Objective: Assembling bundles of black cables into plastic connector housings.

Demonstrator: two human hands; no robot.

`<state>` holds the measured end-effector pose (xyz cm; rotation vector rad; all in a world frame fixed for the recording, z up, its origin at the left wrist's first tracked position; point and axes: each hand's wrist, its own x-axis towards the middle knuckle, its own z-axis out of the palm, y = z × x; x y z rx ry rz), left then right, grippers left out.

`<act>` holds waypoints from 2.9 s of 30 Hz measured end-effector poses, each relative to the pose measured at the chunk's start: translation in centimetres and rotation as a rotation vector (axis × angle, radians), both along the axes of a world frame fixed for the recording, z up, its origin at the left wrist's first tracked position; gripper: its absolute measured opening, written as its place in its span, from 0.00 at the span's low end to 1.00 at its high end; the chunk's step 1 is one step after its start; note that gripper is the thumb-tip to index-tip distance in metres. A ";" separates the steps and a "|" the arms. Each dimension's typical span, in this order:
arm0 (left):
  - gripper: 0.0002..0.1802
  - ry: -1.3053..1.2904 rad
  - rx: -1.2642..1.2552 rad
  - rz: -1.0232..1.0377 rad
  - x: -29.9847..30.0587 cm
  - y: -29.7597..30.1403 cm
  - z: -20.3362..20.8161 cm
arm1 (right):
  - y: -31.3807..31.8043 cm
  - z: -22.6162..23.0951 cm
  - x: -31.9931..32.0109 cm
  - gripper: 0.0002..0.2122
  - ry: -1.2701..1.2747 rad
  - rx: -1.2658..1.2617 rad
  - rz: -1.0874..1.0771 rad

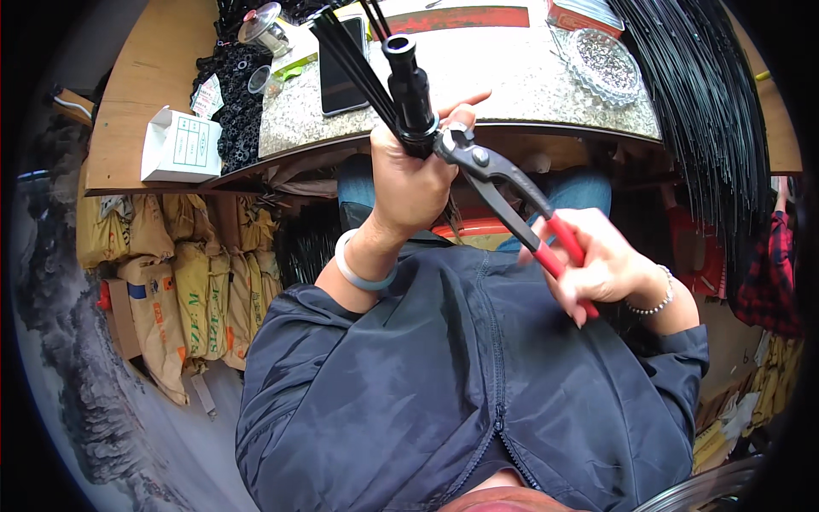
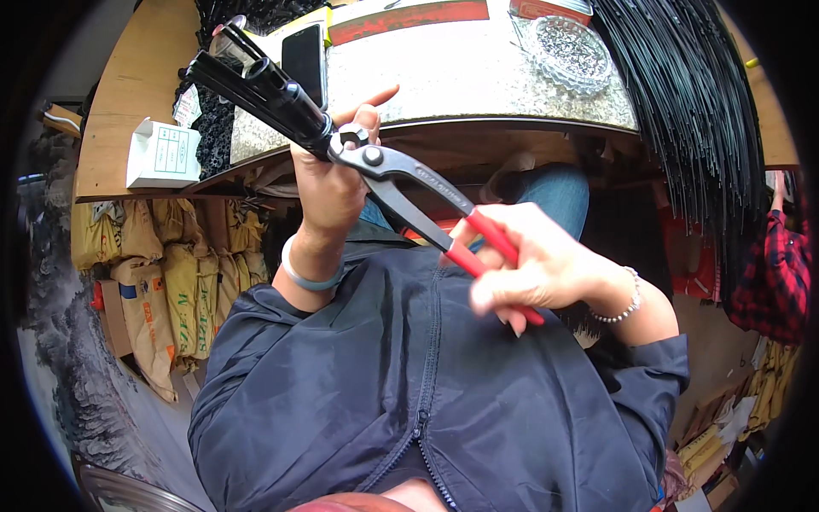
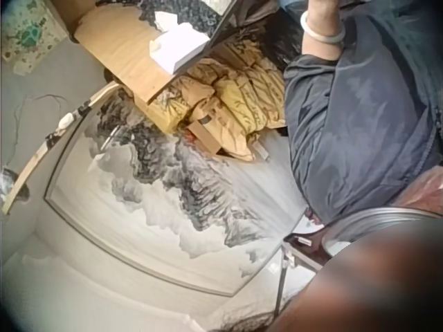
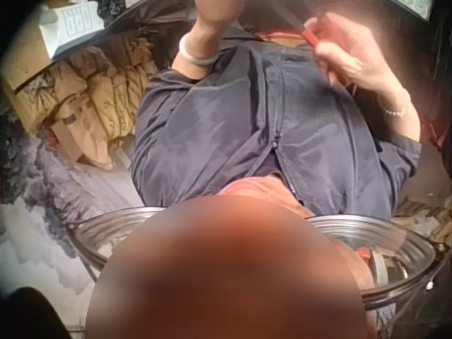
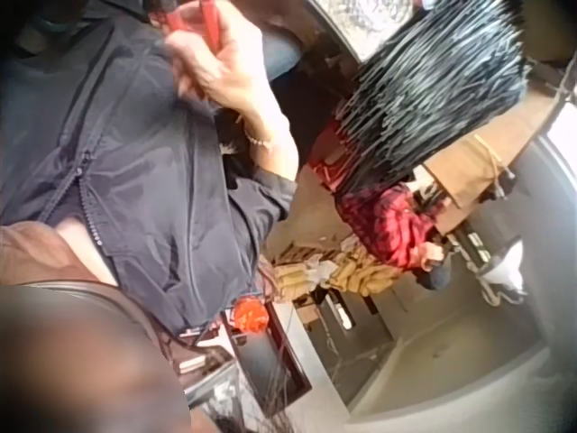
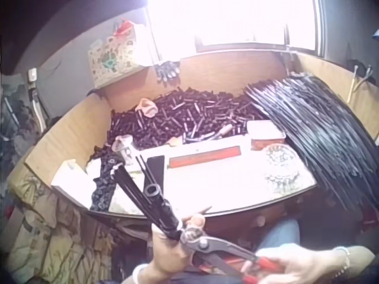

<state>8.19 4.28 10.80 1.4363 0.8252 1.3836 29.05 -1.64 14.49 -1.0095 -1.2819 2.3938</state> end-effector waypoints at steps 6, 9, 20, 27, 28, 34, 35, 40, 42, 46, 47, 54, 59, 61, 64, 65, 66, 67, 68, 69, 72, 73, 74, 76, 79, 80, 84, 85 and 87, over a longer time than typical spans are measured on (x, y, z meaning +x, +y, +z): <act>0.12 -0.037 -0.060 0.014 -0.2 -0.3 -0.7 | -0.4 -1.5 -0.6 0.27 -0.593 1.515 -0.305; 0.09 -0.044 -0.084 0.057 0.4 -0.3 -0.1 | 0.2 0.0 0.0 0.24 -0.297 0.774 -0.112; 0.14 0.000 -0.157 0.033 0.2 -0.4 -0.3 | 0.7 -0.8 -0.2 0.28 -0.420 0.925 0.029; 0.14 0.021 -0.124 0.047 0.5 -0.1 -0.6 | 1.2 -0.6 0.7 0.16 -0.227 0.658 -0.062; 0.13 0.018 -0.096 0.057 0.5 0.0 -0.8 | 1.2 0.1 0.8 0.15 -0.248 0.396 -0.009; 0.12 -0.010 -0.052 -0.010 1.0 0.1 -1.5 | 0.4 -2.8 -0.1 0.17 -0.206 0.323 -0.146; 0.12 -0.012 -0.051 -0.015 1.2 0.1 -1.4 | 0.1 -3.3 -0.3 0.14 -0.163 0.339 -0.204; 0.13 0.077 -0.086 0.071 0.7 0.4 -1.2 | 5.1 -5.5 2.3 0.07 -0.455 1.035 -0.530; 0.15 0.042 -0.114 0.068 0.6 0.3 -0.6 | 8.8 -5.2 6.0 0.05 -0.891 1.293 -0.544; 0.15 0.060 -0.084 0.025 0.8 0.3 -0.6 | 13.9 -5.5 10.2 0.10 -1.463 1.239 -0.385; 0.15 0.055 -0.093 0.029 0.8 0.2 -0.5 | 14.6 -5.9 10.4 0.11 -1.511 1.220 -0.346; 0.15 0.079 -0.032 0.032 1.0 0.6 -0.5 | 15.9 -5.4 11.1 0.16 -1.619 1.070 -0.269; 0.14 0.075 -0.053 0.029 0.9 0.2 -0.7 | 15.4 -5.5 10.9 0.15 -1.544 1.118 -0.427; 0.14 0.062 -0.073 0.032 1.1 0.1 -0.5 | 15.3 -5.6 10.8 0.15 -1.545 1.139 -0.455; 0.14 0.073 -0.072 0.019 1.0 0.1 -0.5 | 14.9 -4.8 10.2 0.15 -1.535 1.163 -0.502; 0.14 0.072 -0.072 0.015 1.1 0.1 -0.5 | 15.0 -4.7 10.2 0.15 -1.538 1.175 -0.549; 0.14 0.073 -0.062 0.018 1.2 0.1 -0.5 | 15.1 -4.7 10.2 0.15 -1.539 1.189 -0.596; 0.13 0.074 -0.052 0.021 1.3 0.1 -0.5 | 15.0 -4.7 10.1 0.12 -1.527 1.276 -0.619; 0.13 0.074 -0.052 0.017 1.4 0.0 -0.5 | 14.7 -4.7 9.9 0.12 -1.529 1.273 -0.621; 0.13 0.089 -0.061 -0.007 1.7 0.0 -0.5 | 14.1 -4.6 9.3 0.10 -1.298 1.418 -0.712; 0.09 0.097 -0.169 -0.001 2.5 -0.8 0.0 | 11.1 -4.3 4.6 0.06 -0.699 1.562 -0.816; 0.08 0.071 -0.143 -0.004 2.3 -1.0 -0.5 | 9.3 -3.6 2.2 0.05 -0.585 1.566 -0.768; 0.07 0.045 -0.117 -0.011 2.2 -1.2 -1.0 | 7.9 -2.9 0.2 0.05 -0.475 1.567 -0.722; 0.06 -0.025 -0.016 -0.008 3.2 -1.0 -0.7 | 7.1 -1.7 -1.2 0.06 -0.372 1.893 -0.589; 0.07 -0.105 -0.156 -0.072 3.1 -1.6 0.7 | 6.8 -2.6 -2.1 0.10 -0.295 1.957 -0.622; 0.08 -0.096 -0.148 -0.040 3.1 -1.6 0.7 | 6.8 -2.9 -2.2 0.10 -0.298 1.956 -0.625; 0.10 0.011 -0.184 0.028 1.7 -1.9 -0.2 | 6.2 -3.7 -3.0 0.11 -0.154 1.764 -0.647; 0.10 -0.013 -0.139 0.036 1.8 -1.9 -0.4 | 5.9 -3.9 -3.4 0.10 -0.109 1.626 -0.699; 0.10 -0.072 -0.131 0.033 1.7 -1.8 -0.8 | 5.6 -4.4 -4.1 0.09 -0.071 1.480 -0.800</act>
